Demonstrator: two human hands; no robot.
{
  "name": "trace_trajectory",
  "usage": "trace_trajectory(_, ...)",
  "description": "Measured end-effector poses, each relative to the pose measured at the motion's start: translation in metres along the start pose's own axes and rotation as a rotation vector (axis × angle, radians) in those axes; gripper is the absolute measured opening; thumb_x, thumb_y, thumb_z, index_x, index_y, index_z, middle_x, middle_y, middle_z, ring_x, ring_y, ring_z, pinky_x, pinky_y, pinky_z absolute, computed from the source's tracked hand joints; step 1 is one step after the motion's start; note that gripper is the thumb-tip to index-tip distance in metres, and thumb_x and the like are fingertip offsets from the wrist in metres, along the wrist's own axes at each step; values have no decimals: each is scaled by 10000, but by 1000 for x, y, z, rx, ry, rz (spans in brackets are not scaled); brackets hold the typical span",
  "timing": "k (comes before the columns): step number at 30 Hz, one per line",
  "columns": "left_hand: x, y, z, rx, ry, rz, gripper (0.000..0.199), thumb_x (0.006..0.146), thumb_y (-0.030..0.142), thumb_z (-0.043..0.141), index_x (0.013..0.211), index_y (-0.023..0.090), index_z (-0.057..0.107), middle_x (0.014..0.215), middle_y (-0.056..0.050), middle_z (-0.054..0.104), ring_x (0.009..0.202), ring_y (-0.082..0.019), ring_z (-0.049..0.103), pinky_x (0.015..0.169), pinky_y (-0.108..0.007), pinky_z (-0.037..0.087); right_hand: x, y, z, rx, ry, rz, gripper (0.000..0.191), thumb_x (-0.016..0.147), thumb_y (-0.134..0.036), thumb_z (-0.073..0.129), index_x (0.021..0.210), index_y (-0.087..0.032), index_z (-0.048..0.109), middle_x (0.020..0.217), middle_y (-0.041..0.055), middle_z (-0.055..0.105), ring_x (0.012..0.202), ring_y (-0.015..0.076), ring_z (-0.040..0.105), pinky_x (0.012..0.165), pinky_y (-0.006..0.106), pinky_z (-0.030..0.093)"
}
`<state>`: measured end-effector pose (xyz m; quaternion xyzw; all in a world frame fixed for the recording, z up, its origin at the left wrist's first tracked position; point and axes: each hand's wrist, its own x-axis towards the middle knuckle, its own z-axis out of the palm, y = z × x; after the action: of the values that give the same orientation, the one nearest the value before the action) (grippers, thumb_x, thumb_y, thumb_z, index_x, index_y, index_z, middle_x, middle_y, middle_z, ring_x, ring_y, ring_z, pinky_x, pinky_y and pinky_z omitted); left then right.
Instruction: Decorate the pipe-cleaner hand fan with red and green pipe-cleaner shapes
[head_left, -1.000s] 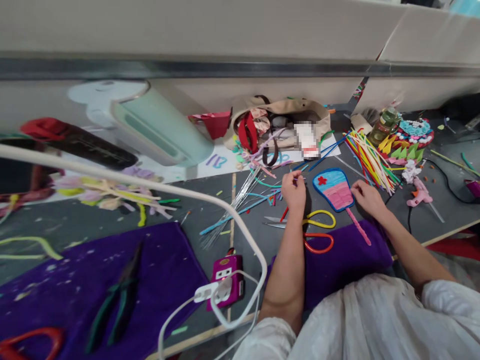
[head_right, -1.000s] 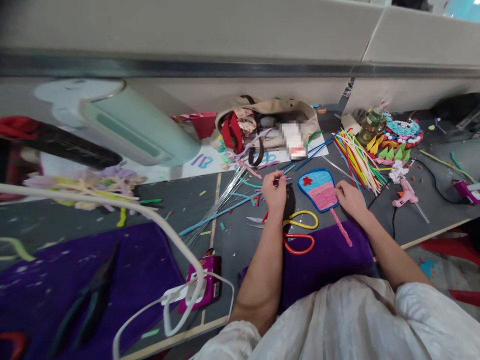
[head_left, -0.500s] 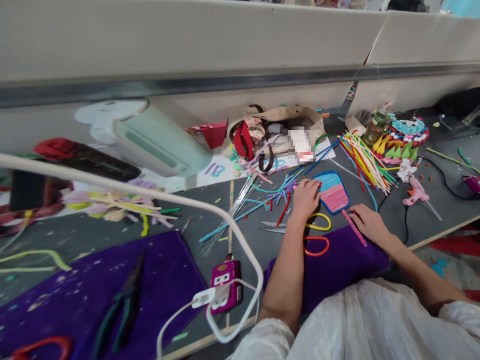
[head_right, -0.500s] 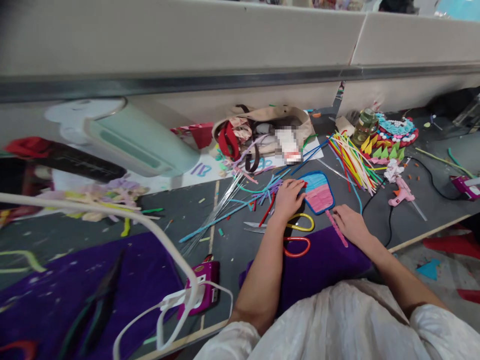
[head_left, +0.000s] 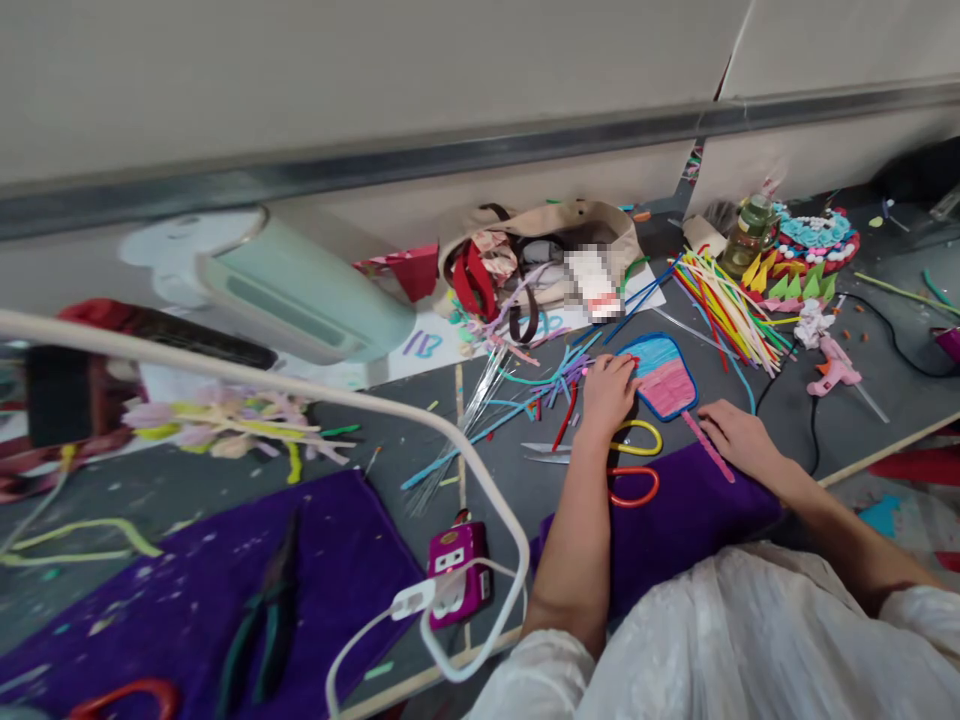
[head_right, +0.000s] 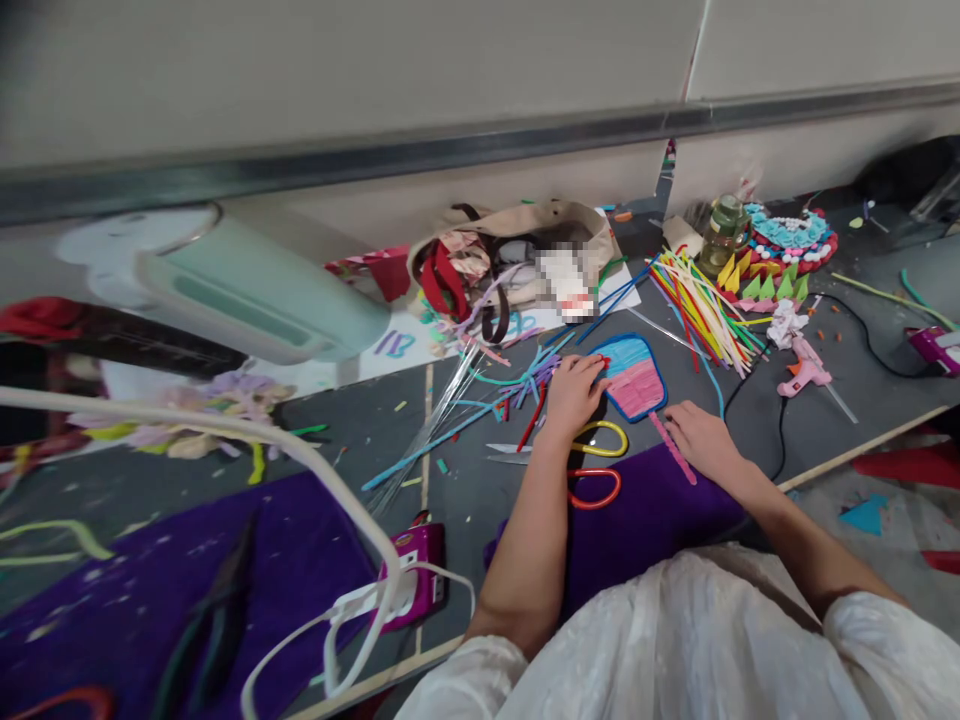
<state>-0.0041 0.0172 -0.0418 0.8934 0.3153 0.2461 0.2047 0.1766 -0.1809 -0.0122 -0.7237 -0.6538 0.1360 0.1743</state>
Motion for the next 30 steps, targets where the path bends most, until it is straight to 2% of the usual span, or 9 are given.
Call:
trace_trajectory(4, 1, 5, -3, -109, 89, -39, 244, 879, 278, 608, 1094, 215, 703, 1220, -107, 684, 1134, -295, 530, 1012, -459, 410, -1, -4, -2, 17, 7, 6, 235, 1002, -280, 404, 1070, -219, 621, 1032, 72, 673, 949, 194, 655, 779, 288, 468)
trace_trajectory(6, 0, 6, -7, -147, 242, -100, 222, 911, 292, 562, 1063, 219, 706, 1160, -95, 701, 1110, -266, 556, 1004, -431, 418, -2, -9, -2, -11, 8, 39, 218, 997, -329, 430, 1002, -229, 623, 974, 58, 673, 893, 187, 657, 727, 279, 453)
trace_trajectory(10, -2, 2, -17, -211, 609, -316, 242, 942, 339, 501, 941, 212, 707, 978, -80, 707, 992, -221, 596, 926, -375, 450, 0, -16, 6, -142, -29, 107, 200, 935, -398, 541, 896, -215, 613, 890, 68, 664, 770, 201, 637, 620, 285, 402)
trace_trajectory(13, -2, -7, -19, -374, 759, -474, 259, 919, 387, 511, 922, 200, 690, 954, -73, 687, 927, -188, 610, 805, -306, 483, 6, -14, 15, -102, -14, 158, 100, 885, -253, 546, 812, -207, 598, 815, 64, 655, 689, 182, 604, 594, 278, 380)
trace_trajectory(15, -1, -12, -18, -558, 812, -561, 282, 881, 430, 545, 957, 187, 667, 976, -73, 673, 890, -167, 615, 724, -263, 491, 9, -11, 19, 55, 52, 201, 93, 845, -206, 532, 762, -217, 575, 724, 27, 623, 635, 162, 575, 589, 266, 384)
trace_trajectory(19, 6, -14, -16, -1003, 765, -671, 409, 787, 509, 656, 1042, 193, 603, 1090, -85, 651, 892, -147, 641, 695, -236, 510, 9, -11, 19, 434, 203, 220, 108, 851, -311, 532, 772, -238, 544, 633, -31, 539, 558, 141, 522, 549, 252, 401)
trace_trajectory(23, 11, -3, -20, -1492, 531, -732, 409, 824, 554, 632, 1018, 195, 612, 1037, -92, 700, 903, -163, 687, 799, -297, 547, 4, -23, 22, 548, 270, 173, 146, 875, -364, 529, 788, -246, 535, 619, -47, 481, 509, 129, 462, 517, 259, 392)
trace_trajectory(26, 12, 10, -27, -1696, 369, -684, 436, 855, 595, 582, 953, 176, 650, 940, -85, 734, 843, -179, 703, 782, -322, 561, 3, -30, 31, 551, 291, 115, 136, 883, -368, 530, 814, -251, 536, 642, -40, 491, 527, 135, 469, 534, 270, 409)
trace_trajectory(30, 13, 21, -37, -1825, 417, -702, 325, 896, 497, 584, 841, 184, 653, 823, -33, 742, 745, -153, 698, 726, -287, 564, 9, -30, 42, 518, 296, 86, 132, 891, -375, 520, 823, -262, 520, 663, -29, 508, 538, 149, 484, 544, 289, 424)
